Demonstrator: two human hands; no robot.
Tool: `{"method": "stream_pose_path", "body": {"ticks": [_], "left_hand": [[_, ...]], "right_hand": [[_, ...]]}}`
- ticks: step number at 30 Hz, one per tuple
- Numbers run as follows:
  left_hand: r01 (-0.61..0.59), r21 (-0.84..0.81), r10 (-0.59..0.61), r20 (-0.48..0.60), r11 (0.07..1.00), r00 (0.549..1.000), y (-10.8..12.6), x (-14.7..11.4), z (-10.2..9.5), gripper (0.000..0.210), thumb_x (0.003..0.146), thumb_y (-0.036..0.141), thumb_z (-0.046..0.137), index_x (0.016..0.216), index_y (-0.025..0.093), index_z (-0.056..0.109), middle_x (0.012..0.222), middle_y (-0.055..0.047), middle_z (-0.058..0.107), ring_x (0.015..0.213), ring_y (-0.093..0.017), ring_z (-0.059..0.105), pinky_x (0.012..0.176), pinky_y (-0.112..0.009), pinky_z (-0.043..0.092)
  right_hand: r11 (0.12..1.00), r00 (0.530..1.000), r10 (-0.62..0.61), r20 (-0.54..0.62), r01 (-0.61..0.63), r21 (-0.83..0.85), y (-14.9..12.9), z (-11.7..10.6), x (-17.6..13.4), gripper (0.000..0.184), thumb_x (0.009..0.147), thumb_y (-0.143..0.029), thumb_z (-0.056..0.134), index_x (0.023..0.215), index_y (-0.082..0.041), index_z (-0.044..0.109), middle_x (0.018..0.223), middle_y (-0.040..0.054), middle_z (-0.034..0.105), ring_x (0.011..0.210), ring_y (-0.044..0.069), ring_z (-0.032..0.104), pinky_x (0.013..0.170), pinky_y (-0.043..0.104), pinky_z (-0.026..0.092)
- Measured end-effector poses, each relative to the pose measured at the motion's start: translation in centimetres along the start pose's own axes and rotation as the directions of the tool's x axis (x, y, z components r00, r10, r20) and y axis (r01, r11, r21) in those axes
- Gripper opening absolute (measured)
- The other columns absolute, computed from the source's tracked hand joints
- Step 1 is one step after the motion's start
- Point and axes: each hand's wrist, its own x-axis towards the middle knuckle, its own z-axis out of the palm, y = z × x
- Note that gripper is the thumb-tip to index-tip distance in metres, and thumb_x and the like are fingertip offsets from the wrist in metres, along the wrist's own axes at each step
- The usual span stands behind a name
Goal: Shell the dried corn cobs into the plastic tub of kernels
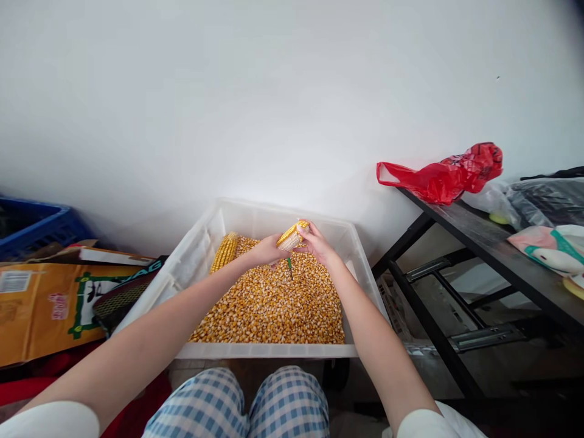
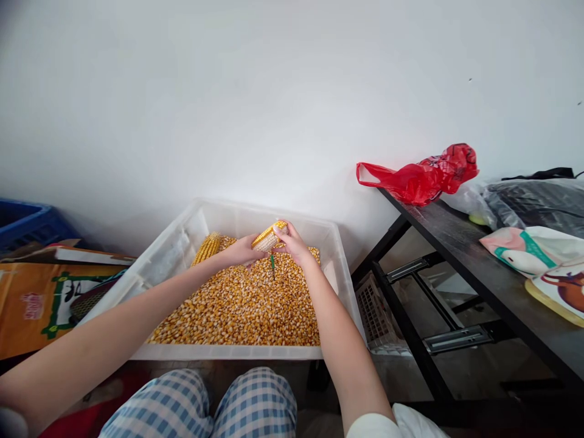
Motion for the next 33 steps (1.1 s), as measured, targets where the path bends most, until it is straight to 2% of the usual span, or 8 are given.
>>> {"method": "stream_pose_path", "body": {"ticks": [4,10,14,16,20,22,26,33], "left_hand": [[-0.013,0.208,0.037,-0.109,0.978,0.993,-0.1,-0.1,0.3,0.041,0.067,0.03,0.06,0.104,0.015,0.051,0.075,-0.005,0.062,0.046,-0.012,0.055,0.041,-0.02,0.037],[0.04,-0.11,-0.031,0.085,0.993,0.996,0.3,-0.3,0.1,0.046,0.07,0.03,0.06,0.112,0.015,0.047,0.068,-0.002,0.06,0.042,-0.011,0.052,0.039,-0.019,0.038],[0.045,0.018,-0.045,-0.008,0.999,0.999,0.2,-0.2,0.1,0.051,0.067,0.031,0.062,0.113,0.015,0.047,0.068,-0.003,0.061,0.04,-0.011,0.053,0.037,-0.019,0.038],[0.048,0.025,-0.048,0.004,0.999,0.999,0.1,-0.2,0.0,0.052,0.067,0.032,0.061,0.114,0.014,0.046,0.069,-0.004,0.061,0.04,-0.012,0.053,0.037,-0.02,0.039],[0.017,-0.101,-0.003,0.133,0.995,0.991,0.3,-0.3,-0.4,0.05,0.069,0.033,0.059,0.114,0.014,0.046,0.074,-0.004,0.06,0.044,-0.011,0.055,0.039,-0.02,0.042],[-0.012,-0.071,0.02,0.106,0.997,0.994,0.4,-0.2,-0.6,0.052,0.069,0.032,0.059,0.116,0.015,0.044,0.078,-0.005,0.06,0.045,-0.011,0.055,0.038,-0.02,0.042],[0.004,0.066,-0.005,0.015,0.998,1.0,0.2,-0.2,-0.4,0.051,0.068,0.031,0.058,0.114,0.016,0.045,0.076,-0.005,0.061,0.043,-0.012,0.055,0.035,-0.02,0.041],[-0.014,-0.138,0.031,0.122,0.99,0.992,0.2,-0.2,-0.8,0.053,0.07,0.032,0.059,0.117,0.013,0.044,0.068,-0.002,0.057,0.043,-0.01,0.052,0.038,-0.019,0.042]], "right_hand": [[0.999,0.991,0.008,-0.13,-0.013,-0.042,0.7,0.3,0.3,0.038,0.069,-0.05,0.059,0.098,-0.028,0.047,0.088,-0.0022,0.055,0.074,0.011,0.058,0.059,0.028,0.054],[0.995,0.998,-0.011,-0.069,0.005,-0.099,0.8,0.0,0.4,0.036,0.068,-0.046,0.062,0.096,-0.027,0.05,0.09,-0.0015,0.056,0.075,0.011,0.057,0.058,0.023,0.053],[0.987,0.989,-0.021,-0.148,-0.003,-0.162,0.9,0.3,0.4,0.042,0.065,-0.049,0.064,0.098,-0.027,0.05,0.089,-0.0013,0.057,0.073,0.011,0.057,0.053,0.02,0.05],[0.983,0.985,-0.021,-0.17,-0.01,-0.181,1.0,0.3,0.4,0.044,0.063,-0.047,0.067,0.097,-0.026,0.05,0.088,-0.0011,0.058,0.071,0.011,0.057,0.054,0.021,0.05],[0.996,0.999,0.002,-0.048,-0.007,-0.093,0.7,-0.5,0.4,0.04,0.067,-0.044,0.064,0.101,-0.026,0.054,0.09,-0.0005,0.059,0.068,0.01,0.058,0.06,0.026,0.053],[1.0,1.0,0.016,-0.023,-0.017,-0.012,0.5,-0.9,0.6,0.04,0.07,-0.048,0.06,0.103,-0.028,0.055,0.09,-0.0008,0.059,0.067,0.011,0.059,0.061,0.029,0.054],[0.997,0.992,0.028,-0.123,-0.02,0.07,0.9,-0.8,1.0,0.035,0.071,-0.053,0.057,0.092,-0.024,0.057,0.081,-0.0016,0.059,0.062,0.01,0.057,0.058,0.028,0.053],[0.987,1.0,0.007,-0.026,-0.003,0.16,0.6,-0.8,0.8,0.036,0.068,-0.037,0.065,0.102,-0.026,0.057,0.085,-0.0015,0.062,0.068,0.011,0.06,0.065,0.027,0.053]]}}
